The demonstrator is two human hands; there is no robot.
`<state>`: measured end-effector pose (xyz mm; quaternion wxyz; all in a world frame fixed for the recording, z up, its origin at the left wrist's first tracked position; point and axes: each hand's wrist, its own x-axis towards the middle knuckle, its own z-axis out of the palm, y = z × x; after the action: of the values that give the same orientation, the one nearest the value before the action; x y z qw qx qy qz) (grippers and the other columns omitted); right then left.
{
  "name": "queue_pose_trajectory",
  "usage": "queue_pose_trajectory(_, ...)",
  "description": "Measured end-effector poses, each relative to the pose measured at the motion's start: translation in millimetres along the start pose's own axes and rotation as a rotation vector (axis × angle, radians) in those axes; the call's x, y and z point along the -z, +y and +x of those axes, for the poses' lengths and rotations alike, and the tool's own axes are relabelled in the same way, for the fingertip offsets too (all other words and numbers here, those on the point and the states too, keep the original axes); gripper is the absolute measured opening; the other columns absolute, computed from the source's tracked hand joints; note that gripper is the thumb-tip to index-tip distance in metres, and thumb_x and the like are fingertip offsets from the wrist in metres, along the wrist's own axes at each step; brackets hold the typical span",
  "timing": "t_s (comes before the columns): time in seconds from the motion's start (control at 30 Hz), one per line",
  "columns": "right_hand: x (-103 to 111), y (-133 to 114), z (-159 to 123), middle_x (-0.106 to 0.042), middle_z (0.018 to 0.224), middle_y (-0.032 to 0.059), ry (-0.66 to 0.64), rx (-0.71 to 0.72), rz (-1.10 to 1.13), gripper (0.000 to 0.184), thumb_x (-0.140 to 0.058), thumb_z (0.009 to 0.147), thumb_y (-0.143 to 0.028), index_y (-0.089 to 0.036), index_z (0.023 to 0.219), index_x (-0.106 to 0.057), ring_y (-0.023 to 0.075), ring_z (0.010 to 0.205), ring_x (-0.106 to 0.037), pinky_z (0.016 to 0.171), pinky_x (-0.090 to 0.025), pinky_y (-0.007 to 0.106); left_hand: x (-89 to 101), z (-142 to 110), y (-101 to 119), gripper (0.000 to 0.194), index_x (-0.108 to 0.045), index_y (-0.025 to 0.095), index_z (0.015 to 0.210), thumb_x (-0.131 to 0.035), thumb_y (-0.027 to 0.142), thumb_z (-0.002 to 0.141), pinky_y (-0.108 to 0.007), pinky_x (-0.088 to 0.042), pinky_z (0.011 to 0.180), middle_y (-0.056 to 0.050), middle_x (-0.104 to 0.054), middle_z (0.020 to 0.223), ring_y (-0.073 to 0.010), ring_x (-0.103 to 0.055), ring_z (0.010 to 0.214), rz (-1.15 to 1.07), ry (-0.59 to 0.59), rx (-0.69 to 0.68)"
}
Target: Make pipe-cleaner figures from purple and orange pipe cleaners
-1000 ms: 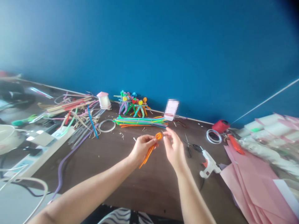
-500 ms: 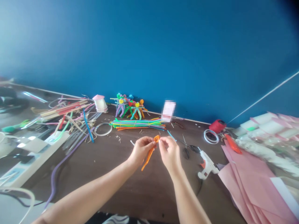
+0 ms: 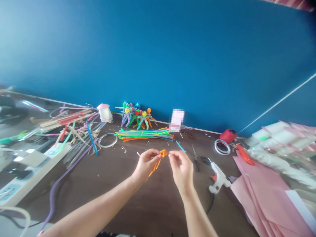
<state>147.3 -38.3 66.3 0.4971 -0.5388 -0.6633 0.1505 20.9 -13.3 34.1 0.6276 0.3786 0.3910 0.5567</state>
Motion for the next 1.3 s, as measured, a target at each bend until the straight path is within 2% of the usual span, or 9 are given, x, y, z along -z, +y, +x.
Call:
queue_pose_trajectory(0.1, 2.3, -0.7, 0.0, -0.060, 0.075, 0.0033, 0.000, -0.015, 0.033, 0.012, -0.048, 0.080, -0.020, -0.018, 0.080, -0.059, 0.0146, 0.067, -0.055, 0.063, -0.044, 0.026, 3.2, -1.3, 3.4, 0.022, -0.059, 0.013, 0.069, -0.069, 0.032, 0.062, -0.019, -0.040, 0.048, -0.002, -0.061, 0.066, -0.0081, -0.051, 0.053, 0.115, -0.025, -0.091)
queue_pose_trajectory(0.27, 0.4, -7.4, -2.1, -0.057, 0.070, 0.0026, 0.019, 0.053, 0.042, 0.010, -0.048, 0.077, -0.015, -0.018, 0.074, -0.057, 0.0152, 0.067, -0.053, 0.063, -0.044, 0.027, 5.0, -4.4, 8.0, 0.012, -0.063, 0.015, 0.070, -0.063, 0.027, 0.069, -0.024, -0.045, 0.067, -0.005, -0.063, 0.076, -0.0150, -0.057, 0.074, 0.302, -0.086, -0.323)
queue_pose_trajectory(0.43, -2.4, -8.2, -6.2, -0.057, 0.068, 0.0020, 0.027, 0.028, 0.072, 0.011, -0.048, 0.076, -0.014, -0.019, 0.071, -0.056, 0.0152, 0.066, -0.053, 0.062, -0.043, 0.027, 5.5, -7.6, 8.5, 0.010, -0.062, 0.016, 0.071, -0.060, 0.026, 0.072, -0.025, -0.045, 0.066, -0.006, -0.062, 0.076, -0.0152, -0.057, 0.073, 0.329, -0.090, -0.396)
queue_pose_trajectory(0.57, 2.2, -9.6, -5.9, -0.059, 0.081, 0.0046, -0.012, 0.001, 0.159, 0.013, -0.048, 0.076, -0.016, -0.019, 0.085, -0.057, 0.0169, 0.076, -0.054, 0.070, -0.044, 0.029, 9.3, -6.4, 11.8, 0.008, -0.062, 0.017, 0.073, -0.057, 0.023, 0.074, -0.027, -0.045, 0.070, -0.006, -0.063, 0.076, -0.0160, -0.058, 0.074, 0.422, -0.116, -0.512)
queue_pose_trajectory(0.63, 8.1, -13.0, -2.8, -0.058, 0.083, 0.0048, -0.070, -0.043, 0.225, 0.013, -0.047, 0.077, -0.018, -0.018, 0.086, -0.057, 0.0164, 0.077, -0.054, 0.070, -0.044, 0.028, 12.4, -5.2, 15.1, 0.008, -0.063, 0.018, 0.072, -0.056, 0.021, 0.075, -0.031, -0.044, 0.076, -0.006, -0.064, 0.076, -0.0166, -0.059, 0.076, 0.503, -0.162, -0.597)
queue_pose_trajectory(0.77, 18.9, -19.9, 5.9, -0.052, 0.067, 0.0005, -0.280, -0.160, 0.278, 0.018, -0.049, 0.078, -0.024, -0.017, 0.064, -0.057, 0.0124, 0.062, -0.051, 0.059, -0.040, 0.023, 18.3, -3.1, 20.4, 0.010, -0.065, 0.021, 0.074, -0.054, 0.020, 0.075, -0.039, -0.034, 0.091, -0.007, -0.066, 0.081, -0.0171, -0.059, 0.079, 0.696, -0.230, -0.727)
queue_pose_trajectory(0.87, 19.9, -19.8, 8.7, -0.048, 0.060, -0.0023, -0.328, -0.257, 0.327, 0.020, -0.053, 0.075, -0.026, -0.016, 0.057, -0.055, 0.0104, 0.056, -0.046, 0.055, -0.036, 0.021, 20.3, -2.8, 20.1, 0.013, -0.065, 0.022, 0.074, -0.052, 0.022, 0.077, -0.040, -0.029, 0.095, -0.007, -0.068, 0.082, -0.0166, -0.060, 0.078, 0.806, -0.268, -0.735)
queue_pose_trajectory(1.03, 11.3, -15.5, 4.8, -0.046, 0.051, -0.0041, -0.309, -0.479, 0.598, 0.021, -0.055, 0.070, -0.027, -0.016, 0.053, -0.051, 0.0095, 0.052, -0.041, 0.053, -0.032, 0.021, 18.4, -4.1, 16.7, 0.012, -0.064, 0.022, 0.074, -0.053, 0.022, 0.076, -0.038, -0.029, 0.095, -0.005, -0.068, 0.076, -0.0155, -0.061, 0.074, 0.817, -0.272, -0.728)
queue_pose_trajectory(1.3, 3.1, -13.8, -1.1, -0.047, 0.048, -0.0037, -0.198, -0.603, 0.761, 0.021, -0.060, 0.064, -0.028, -0.016, 0.049, -0.052, 0.0093, 0.052, -0.039, 0.054, -0.031, 0.022, 16.5, -3.4, 14.8, 0.009, -0.064, 0.022, 0.072, -0.056, 0.018, 0.074, -0.038, -0.029, 0.093, -0.003, -0.069, 0.074, -0.0153, -0.062, 0.071, 0.745, -0.271, -0.712)
